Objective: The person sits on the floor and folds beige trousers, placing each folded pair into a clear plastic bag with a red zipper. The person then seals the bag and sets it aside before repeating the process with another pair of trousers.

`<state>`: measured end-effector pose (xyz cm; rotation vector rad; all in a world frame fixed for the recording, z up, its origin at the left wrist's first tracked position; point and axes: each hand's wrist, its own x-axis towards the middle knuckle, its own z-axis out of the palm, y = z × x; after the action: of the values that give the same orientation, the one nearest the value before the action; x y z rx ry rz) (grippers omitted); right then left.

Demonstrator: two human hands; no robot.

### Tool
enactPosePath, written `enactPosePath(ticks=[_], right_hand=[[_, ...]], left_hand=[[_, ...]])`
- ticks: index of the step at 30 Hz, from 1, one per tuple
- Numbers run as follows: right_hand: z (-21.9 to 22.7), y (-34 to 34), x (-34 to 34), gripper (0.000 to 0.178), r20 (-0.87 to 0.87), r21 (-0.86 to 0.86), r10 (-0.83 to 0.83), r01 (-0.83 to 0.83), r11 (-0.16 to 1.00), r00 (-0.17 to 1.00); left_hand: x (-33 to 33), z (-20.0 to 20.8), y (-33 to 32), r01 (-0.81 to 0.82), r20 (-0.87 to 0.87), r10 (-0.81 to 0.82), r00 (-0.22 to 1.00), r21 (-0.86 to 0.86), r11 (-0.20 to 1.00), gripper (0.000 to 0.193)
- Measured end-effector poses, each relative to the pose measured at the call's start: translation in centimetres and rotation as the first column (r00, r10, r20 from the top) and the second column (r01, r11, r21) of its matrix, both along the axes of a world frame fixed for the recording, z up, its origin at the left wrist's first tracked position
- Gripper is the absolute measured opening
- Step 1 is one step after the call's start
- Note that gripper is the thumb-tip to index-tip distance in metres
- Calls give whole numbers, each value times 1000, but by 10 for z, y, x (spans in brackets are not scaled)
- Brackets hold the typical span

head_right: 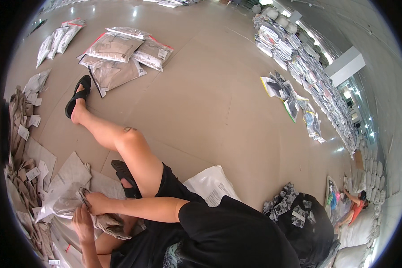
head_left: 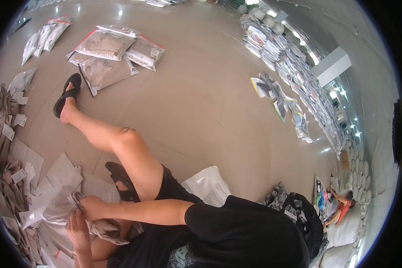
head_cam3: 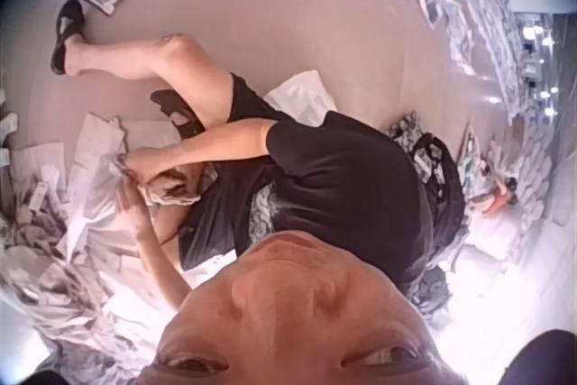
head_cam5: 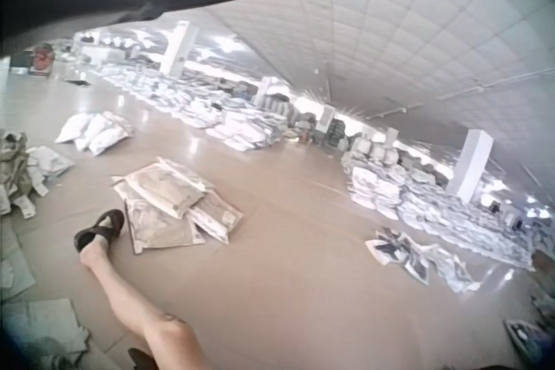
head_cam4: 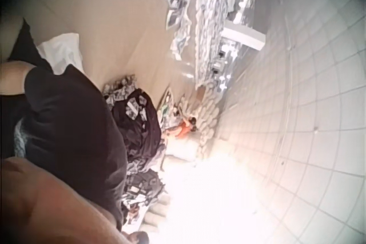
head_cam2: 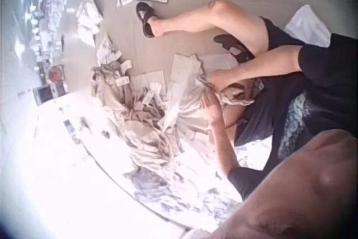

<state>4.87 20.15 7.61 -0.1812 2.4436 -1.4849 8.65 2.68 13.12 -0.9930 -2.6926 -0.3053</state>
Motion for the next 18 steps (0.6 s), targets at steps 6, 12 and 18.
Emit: enactPosePath(ticks=[6,12,18], right_hand=[[-9,13,-12,45,116,-376,74,-25,926,991],[0,26,-13,38,362,-550,223,14,835,905],[-14,19,-16,54,489,-641,198,196,742,849]], left_hand=[[-1,4,-28,-373,-274,373,887,52,926,54],[-2,-45,-84,-699,198,670,715,223,680,33],[26,-53,-75,-656,276,612,741,107,747,19]])
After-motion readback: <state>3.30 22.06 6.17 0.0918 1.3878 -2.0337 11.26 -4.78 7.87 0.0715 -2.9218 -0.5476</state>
